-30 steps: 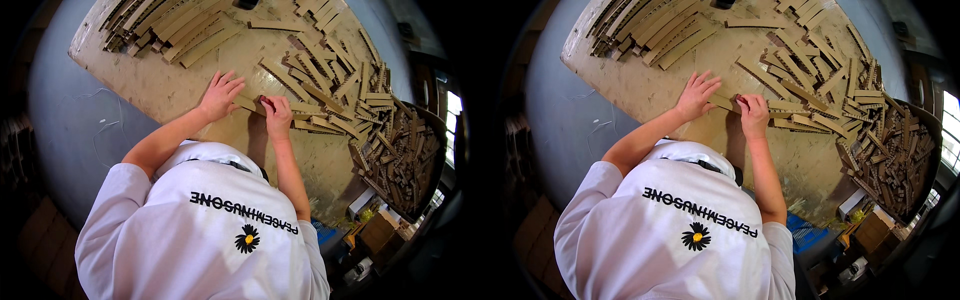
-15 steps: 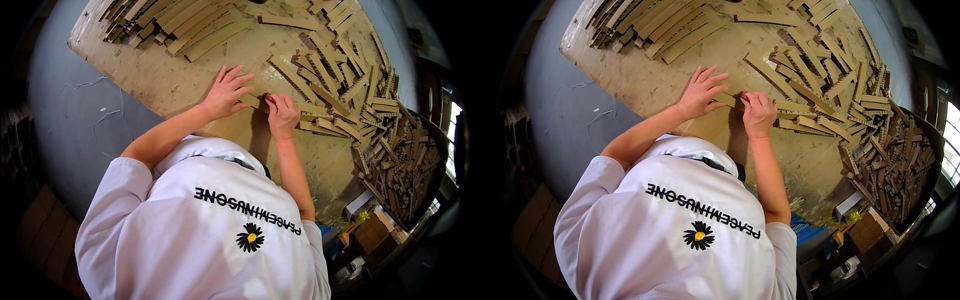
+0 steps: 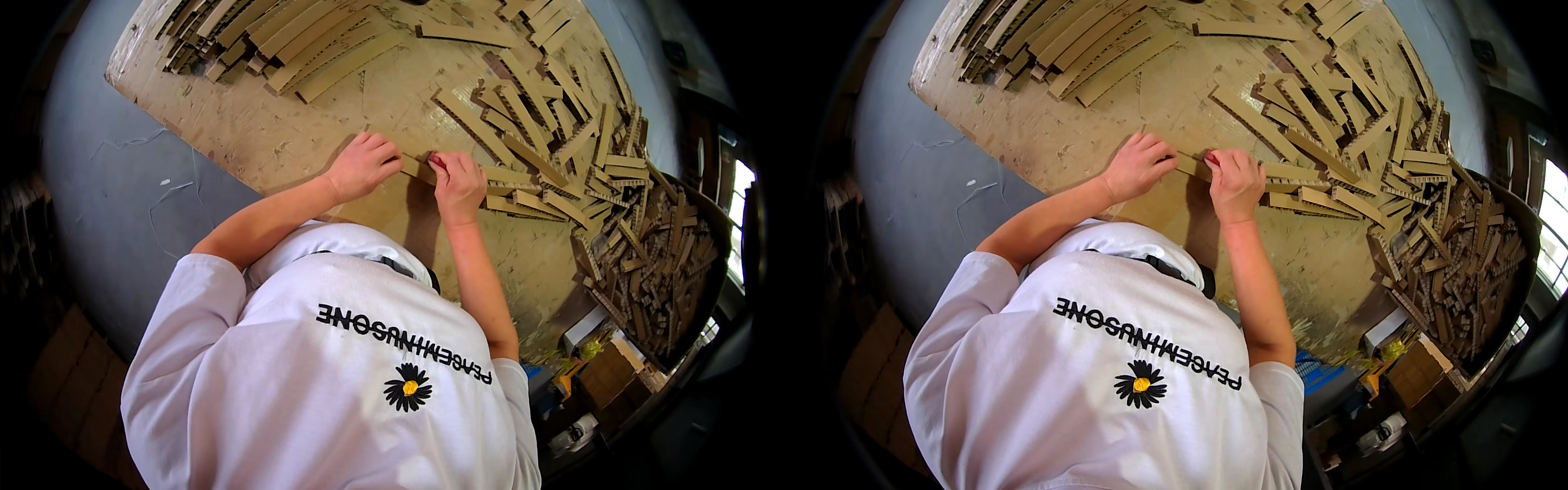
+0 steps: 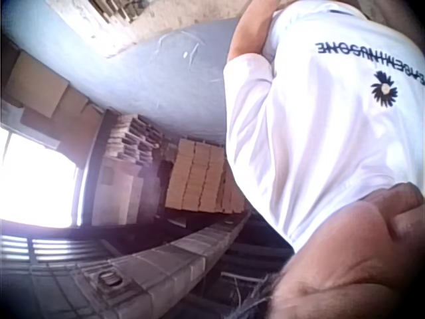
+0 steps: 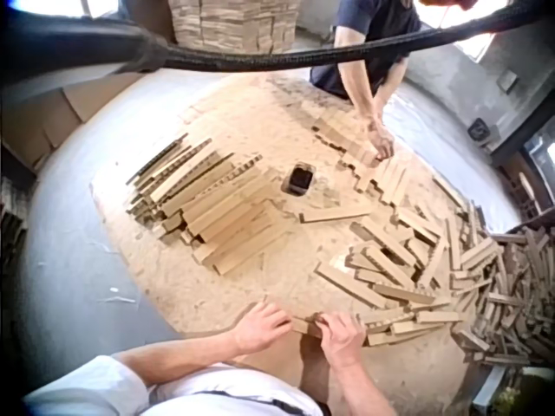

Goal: The person smooths the edges of small wooden slats using a sanding block, handling them one at a time and placing them into a growing stack. Another person works nearby at the same table.

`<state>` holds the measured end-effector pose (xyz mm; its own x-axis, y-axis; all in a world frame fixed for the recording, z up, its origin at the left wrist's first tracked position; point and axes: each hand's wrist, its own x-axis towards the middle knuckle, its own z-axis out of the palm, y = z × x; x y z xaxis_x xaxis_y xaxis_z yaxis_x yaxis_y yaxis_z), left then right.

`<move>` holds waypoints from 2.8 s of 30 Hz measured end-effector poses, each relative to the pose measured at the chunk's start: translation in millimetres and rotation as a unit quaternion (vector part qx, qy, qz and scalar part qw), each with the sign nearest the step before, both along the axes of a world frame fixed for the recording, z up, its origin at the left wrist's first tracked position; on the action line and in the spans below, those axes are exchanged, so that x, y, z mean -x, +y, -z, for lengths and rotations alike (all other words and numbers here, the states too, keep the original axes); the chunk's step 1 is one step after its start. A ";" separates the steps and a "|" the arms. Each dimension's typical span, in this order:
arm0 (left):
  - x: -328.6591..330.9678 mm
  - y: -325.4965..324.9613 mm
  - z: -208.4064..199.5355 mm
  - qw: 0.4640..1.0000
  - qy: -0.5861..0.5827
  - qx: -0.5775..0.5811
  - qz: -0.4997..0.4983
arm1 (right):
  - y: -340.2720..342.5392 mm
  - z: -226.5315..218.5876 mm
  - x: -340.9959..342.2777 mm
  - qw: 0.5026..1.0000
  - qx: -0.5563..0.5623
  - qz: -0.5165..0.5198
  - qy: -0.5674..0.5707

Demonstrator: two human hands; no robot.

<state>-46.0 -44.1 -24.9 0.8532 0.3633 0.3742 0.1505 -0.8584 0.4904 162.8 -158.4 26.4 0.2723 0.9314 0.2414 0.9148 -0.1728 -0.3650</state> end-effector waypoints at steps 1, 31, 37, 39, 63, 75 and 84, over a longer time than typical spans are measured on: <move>0.6 -0.8 -0.2 1.000 0.004 0.006 0.002 | -1.6 -3.4 0.7 0.997 -0.013 0.033 0.074; -0.6 -1.0 3.4 1.000 -0.004 0.015 -0.027 | -29.5 -1.8 12.1 0.998 -0.026 0.017 0.054; -1.9 -0.9 -4.7 0.999 0.043 0.024 -0.010 | -32.0 2.7 9.9 1.000 -0.007 0.003 0.014; -5.0 -0.1 -11.6 0.999 0.031 0.024 -0.012 | -30.9 -2.4 12.8 1.000 0.006 0.015 -0.001; -22.9 14.1 -19.5 0.991 0.114 0.060 0.019 | -18.2 -23.4 -0.8 0.981 -0.062 0.085 0.161; 39.3 164.5 -105.3 0.919 -0.008 -0.202 -0.338 | 23.5 -2.3 -80.6 0.977 -0.093 0.126 0.143; -107.0 70.5 -42.6 0.994 0.076 -0.038 -0.068 | 32.8 8.8 -87.0 0.990 -0.088 0.104 0.041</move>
<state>61.1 26.4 17.7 0.8465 0.4554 0.2758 0.3354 -0.8585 0.3879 249.8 -125.5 17.6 0.4794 0.7988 0.3634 0.8321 -0.2820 -0.4776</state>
